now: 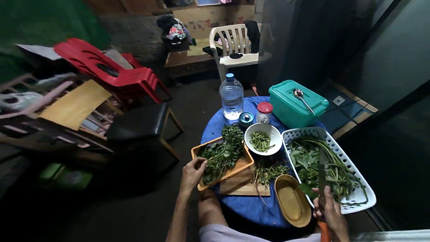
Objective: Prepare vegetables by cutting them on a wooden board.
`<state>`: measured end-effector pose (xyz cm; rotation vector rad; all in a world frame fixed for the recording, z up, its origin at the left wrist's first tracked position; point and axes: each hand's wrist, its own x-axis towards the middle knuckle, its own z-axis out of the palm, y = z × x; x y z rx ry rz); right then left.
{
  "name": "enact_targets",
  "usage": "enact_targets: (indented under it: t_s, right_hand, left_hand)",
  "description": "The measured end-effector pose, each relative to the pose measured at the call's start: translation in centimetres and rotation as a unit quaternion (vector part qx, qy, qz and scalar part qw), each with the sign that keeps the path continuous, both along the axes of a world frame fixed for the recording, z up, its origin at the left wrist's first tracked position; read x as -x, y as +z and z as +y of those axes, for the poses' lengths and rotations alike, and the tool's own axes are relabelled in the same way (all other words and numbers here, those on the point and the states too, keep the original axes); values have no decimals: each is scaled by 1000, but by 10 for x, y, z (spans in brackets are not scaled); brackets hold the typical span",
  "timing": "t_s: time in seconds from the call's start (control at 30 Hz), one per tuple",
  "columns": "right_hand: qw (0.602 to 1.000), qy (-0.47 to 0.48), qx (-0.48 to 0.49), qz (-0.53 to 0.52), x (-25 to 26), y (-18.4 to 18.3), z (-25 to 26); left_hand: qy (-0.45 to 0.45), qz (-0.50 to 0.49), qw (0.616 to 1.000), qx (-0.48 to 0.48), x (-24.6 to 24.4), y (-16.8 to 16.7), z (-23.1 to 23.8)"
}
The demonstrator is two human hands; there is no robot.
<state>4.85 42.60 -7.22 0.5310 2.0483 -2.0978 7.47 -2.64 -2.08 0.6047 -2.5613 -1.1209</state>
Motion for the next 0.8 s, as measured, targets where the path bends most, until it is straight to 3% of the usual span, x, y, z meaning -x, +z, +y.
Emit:
enact_targets:
  t_s: [0.23, 0.43, 0.67, 0.8]
  right_hand:
    - [997, 66, 26, 21, -5, 5, -26]
    - [979, 182, 79, 55, 0, 15, -44]
    - [948, 251, -129, 145, 18, 35, -63]
    - [938, 261, -158, 162, 15, 18, -54]
  left_hand:
    - [-14, 55, 993, -99, 11, -12, 6]
    - [-126, 76, 978, -151, 13, 8, 43]
    - [-278, 74, 921, -261, 29, 28, 115]
    - [-307, 74, 899, -303, 38, 31, 145]
